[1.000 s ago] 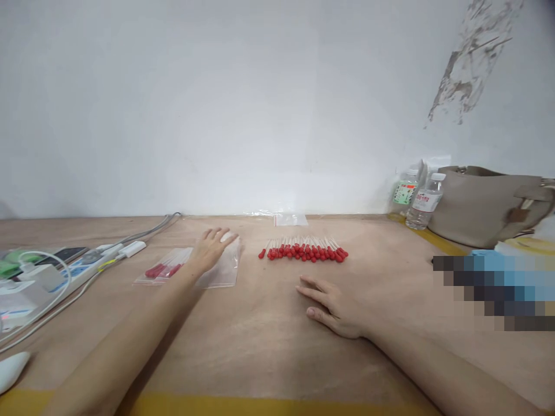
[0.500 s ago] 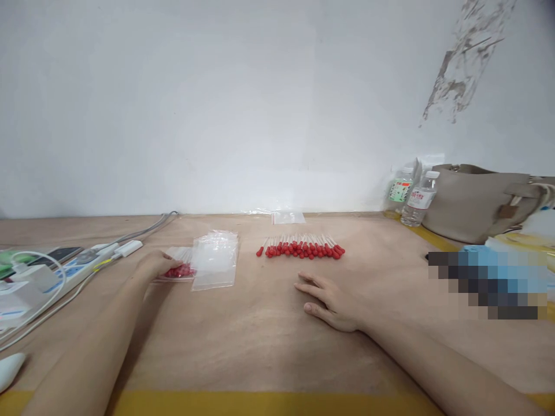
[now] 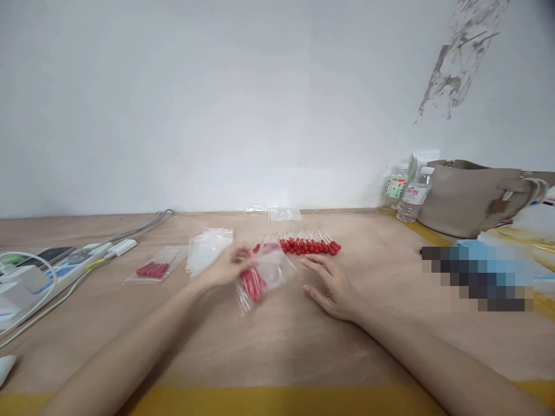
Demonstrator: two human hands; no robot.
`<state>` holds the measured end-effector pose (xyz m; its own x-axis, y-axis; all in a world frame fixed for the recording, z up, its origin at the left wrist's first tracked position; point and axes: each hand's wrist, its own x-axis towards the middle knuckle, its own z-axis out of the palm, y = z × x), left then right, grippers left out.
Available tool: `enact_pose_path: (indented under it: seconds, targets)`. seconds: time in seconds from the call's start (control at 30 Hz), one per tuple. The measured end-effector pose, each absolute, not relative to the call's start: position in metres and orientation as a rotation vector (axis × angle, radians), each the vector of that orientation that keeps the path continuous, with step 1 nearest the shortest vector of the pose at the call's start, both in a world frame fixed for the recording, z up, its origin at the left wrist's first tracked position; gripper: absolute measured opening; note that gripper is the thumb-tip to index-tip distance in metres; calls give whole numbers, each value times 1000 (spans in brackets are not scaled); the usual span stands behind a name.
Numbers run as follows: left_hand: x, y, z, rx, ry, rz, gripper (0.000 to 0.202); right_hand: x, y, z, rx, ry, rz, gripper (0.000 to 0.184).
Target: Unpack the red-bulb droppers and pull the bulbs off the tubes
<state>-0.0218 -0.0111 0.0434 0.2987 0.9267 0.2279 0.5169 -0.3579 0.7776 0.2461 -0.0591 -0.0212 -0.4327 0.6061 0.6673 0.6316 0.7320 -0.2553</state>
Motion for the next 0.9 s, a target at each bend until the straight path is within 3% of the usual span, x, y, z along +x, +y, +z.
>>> enact_pose_path:
  seconds: [0.13, 0.33, 0.6, 0.73, 0.9]
  targets:
    - [29, -22, 10, 1892, 895, 581, 27, 246, -64, -17, -808, -2302, 20, 42]
    - [29, -25, 4, 1624, 1017, 697, 38, 242, -69, -16, -919, -2431, 207, 46]
    - [7, -43, 5, 1083, 1111, 716, 61, 244, -64, -19, -1128, -2341, 125, 43]
    - [17, -46, 2, 1043, 1081, 793, 63, 245, -64, -17, -1135, -2311, 88, 41]
    - [28, -48, -2, 1122, 913, 750, 53, 234, -69, -12, -983, -2210, -5, 23]
